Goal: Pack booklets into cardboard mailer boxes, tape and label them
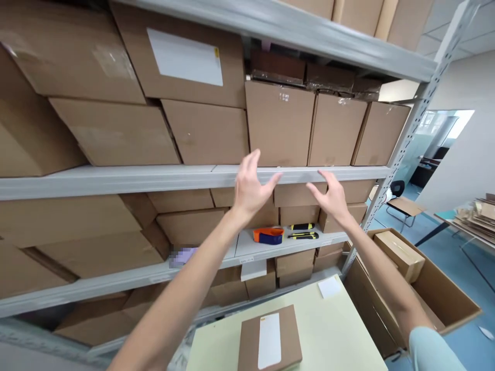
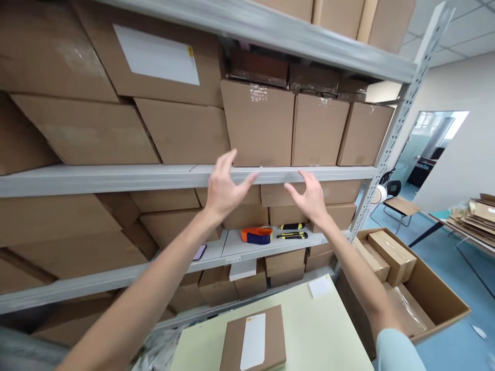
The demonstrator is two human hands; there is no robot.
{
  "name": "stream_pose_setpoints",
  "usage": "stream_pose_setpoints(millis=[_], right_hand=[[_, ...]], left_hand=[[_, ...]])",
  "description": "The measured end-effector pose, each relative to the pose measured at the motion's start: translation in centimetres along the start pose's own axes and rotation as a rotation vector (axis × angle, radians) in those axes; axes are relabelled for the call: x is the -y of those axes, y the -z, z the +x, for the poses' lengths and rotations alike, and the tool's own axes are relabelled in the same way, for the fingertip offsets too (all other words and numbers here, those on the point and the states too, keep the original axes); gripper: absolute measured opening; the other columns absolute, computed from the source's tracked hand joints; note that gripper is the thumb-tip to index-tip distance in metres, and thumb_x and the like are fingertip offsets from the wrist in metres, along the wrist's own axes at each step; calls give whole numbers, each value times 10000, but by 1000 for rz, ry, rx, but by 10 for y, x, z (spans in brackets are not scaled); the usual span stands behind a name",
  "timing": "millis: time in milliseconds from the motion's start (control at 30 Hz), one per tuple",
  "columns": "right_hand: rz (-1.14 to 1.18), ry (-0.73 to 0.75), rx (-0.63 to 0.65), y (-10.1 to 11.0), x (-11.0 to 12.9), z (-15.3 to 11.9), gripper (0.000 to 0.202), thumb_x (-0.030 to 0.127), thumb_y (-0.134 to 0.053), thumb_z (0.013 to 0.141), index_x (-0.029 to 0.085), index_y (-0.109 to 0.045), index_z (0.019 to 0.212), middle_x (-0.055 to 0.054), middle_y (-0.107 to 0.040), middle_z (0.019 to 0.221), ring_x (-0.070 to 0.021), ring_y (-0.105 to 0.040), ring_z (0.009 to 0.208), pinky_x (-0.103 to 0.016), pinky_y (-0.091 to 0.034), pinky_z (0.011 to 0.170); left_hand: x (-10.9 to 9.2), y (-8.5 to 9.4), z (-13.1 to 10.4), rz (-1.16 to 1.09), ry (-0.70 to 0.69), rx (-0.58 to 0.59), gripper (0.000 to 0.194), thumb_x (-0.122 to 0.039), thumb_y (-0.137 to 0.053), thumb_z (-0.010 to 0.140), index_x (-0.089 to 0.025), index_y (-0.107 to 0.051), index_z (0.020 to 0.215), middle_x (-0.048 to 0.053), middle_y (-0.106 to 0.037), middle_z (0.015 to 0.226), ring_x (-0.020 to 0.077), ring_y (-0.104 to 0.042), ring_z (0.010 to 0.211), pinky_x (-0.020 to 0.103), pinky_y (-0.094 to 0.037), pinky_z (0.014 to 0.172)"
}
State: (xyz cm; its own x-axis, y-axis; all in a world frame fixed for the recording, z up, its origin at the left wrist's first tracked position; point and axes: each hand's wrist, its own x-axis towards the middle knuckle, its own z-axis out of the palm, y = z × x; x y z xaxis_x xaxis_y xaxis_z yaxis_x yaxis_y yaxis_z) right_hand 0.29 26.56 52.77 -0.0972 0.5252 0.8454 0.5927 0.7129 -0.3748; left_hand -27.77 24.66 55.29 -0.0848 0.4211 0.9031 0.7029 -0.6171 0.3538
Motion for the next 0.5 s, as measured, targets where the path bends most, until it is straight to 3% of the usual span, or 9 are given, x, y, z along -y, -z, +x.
stream_pose_setpoints(millis=[167,300,400,500], right_hand=[[-45,122,-161,25,-24,144,884,936,-580,1008,205,-714,1486,-224,-717,1481,-410,-674,1436,-680,-521,1287],[-135,192,-193,23,-40,230,914,963,-498,1025,190,-686,1474,-223,-678,1465,-437,-606,1491,-728,-468,1300],[-145,244,-151,9,-30,269,868,952,-483,1042,185,-710,1380,-202,-684,1394,-425,-626,1452,-715,-472,1294],[-79,268,-94,-10,-9,293,788,894,-470,1087,165,-727,1242,-188,-695,1304,-403,-683,1365,-697,-512,1255]], left_hand=[[-13,-28,142,-46,-88,-93,888,-812,-849,887,-228,-654,1527,197,-636,1646,452,-486,1661,658,-402,1389],[-2,-45,231,-49,-22,-157,951,-898,-901,769,-219,-684,1399,176,-661,1587,390,-397,1686,667,-297,1390],[14,-44,268,62,122,-237,982,-976,-824,764,-147,-671,1267,191,-711,1472,317,-411,1629,647,-262,1345],[21,-34,275,154,140,-191,748,-934,-687,934,-195,-648,1040,165,-781,1233,247,-505,1534,555,-365,1222]])
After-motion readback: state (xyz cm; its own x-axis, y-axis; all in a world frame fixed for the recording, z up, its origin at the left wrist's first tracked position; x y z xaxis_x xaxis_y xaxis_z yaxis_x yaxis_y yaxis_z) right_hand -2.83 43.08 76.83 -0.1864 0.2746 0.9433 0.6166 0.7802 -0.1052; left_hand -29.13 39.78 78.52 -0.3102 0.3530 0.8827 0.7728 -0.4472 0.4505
